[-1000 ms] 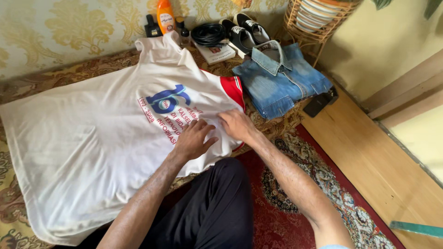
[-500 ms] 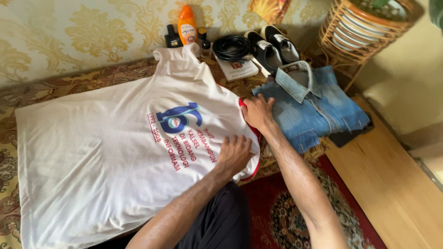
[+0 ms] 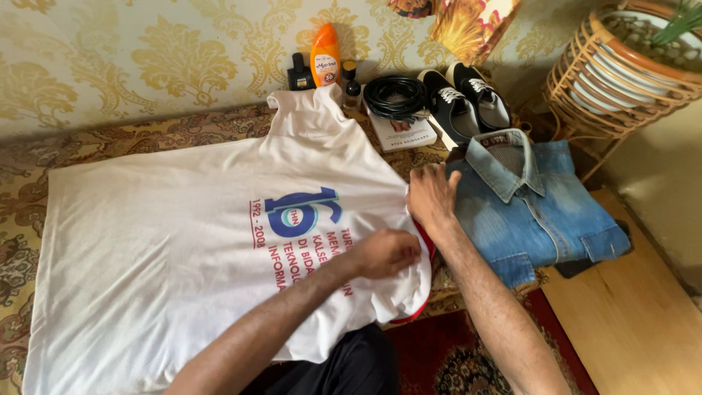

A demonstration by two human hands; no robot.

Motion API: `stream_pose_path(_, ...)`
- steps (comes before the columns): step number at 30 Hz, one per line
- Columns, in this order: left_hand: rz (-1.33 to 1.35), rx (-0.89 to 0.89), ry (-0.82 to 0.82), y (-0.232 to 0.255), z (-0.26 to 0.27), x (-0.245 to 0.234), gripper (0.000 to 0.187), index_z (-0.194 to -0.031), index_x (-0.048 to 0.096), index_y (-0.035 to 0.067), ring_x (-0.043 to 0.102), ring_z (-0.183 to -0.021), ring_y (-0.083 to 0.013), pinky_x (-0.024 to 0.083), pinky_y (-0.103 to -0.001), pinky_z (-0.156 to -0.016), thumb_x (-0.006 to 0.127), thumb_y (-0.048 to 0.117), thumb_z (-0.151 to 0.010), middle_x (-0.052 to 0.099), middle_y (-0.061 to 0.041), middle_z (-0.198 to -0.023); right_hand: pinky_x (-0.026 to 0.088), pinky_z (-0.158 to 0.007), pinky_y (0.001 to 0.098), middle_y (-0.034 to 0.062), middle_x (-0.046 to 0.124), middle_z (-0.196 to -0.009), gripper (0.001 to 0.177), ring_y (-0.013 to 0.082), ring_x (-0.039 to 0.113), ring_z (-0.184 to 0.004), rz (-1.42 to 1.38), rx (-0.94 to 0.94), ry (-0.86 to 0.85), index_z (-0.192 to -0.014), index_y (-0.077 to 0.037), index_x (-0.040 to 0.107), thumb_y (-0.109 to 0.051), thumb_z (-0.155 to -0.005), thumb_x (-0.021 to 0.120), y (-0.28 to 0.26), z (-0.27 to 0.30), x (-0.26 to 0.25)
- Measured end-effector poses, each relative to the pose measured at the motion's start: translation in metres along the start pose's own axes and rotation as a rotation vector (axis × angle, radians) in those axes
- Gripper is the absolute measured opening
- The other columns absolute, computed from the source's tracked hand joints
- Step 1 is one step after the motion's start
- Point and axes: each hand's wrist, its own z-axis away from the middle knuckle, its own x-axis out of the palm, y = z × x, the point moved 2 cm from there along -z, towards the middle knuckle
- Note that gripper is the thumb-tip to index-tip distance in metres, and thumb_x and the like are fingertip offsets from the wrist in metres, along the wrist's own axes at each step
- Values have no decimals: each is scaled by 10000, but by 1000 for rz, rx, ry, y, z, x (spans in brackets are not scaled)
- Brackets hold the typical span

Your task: The person folds a white shirt with a red collar on a bed. They smooth the fabric by hand, fold the sides and sleeves inward, and place the shirt onto a folded pair of jeans.

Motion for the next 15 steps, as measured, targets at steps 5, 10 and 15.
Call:
stream_pose_path(5,-226,-141,371,-63,-4,-81,119,-1038,693,71,713,-837,-278,613,-409,-787,628,162,-999,732,-116,-984,521,-865,542,198,736,-1046,188,394,676,-988,-301,-34,-95,-990,-9,720,-145,-865,685,-12,-33,34)
stream_pose_path(10,-422,-284,547,-118,8,-156,160,-1096,700,65,698,-990,-347,573,-460,-859,610,93,-966,729,-151,-1064,534,-813,542,286,713,-982,380,455,683,-917,-629,50,-124,-1069,62,689,-302,-961,683,-37,-80,59)
stream_pose_path(15,-413,-312,489,-168,9,-169,237,-1194,674,97,657,-1142,-366,522,-469,-984,583,110,-976,701,-139,-1236,529,-826,565,264,726,-936,379,462,693,-915,-583,221,-245,-1031,17,697,-357,-988,649,-49,-113,72)
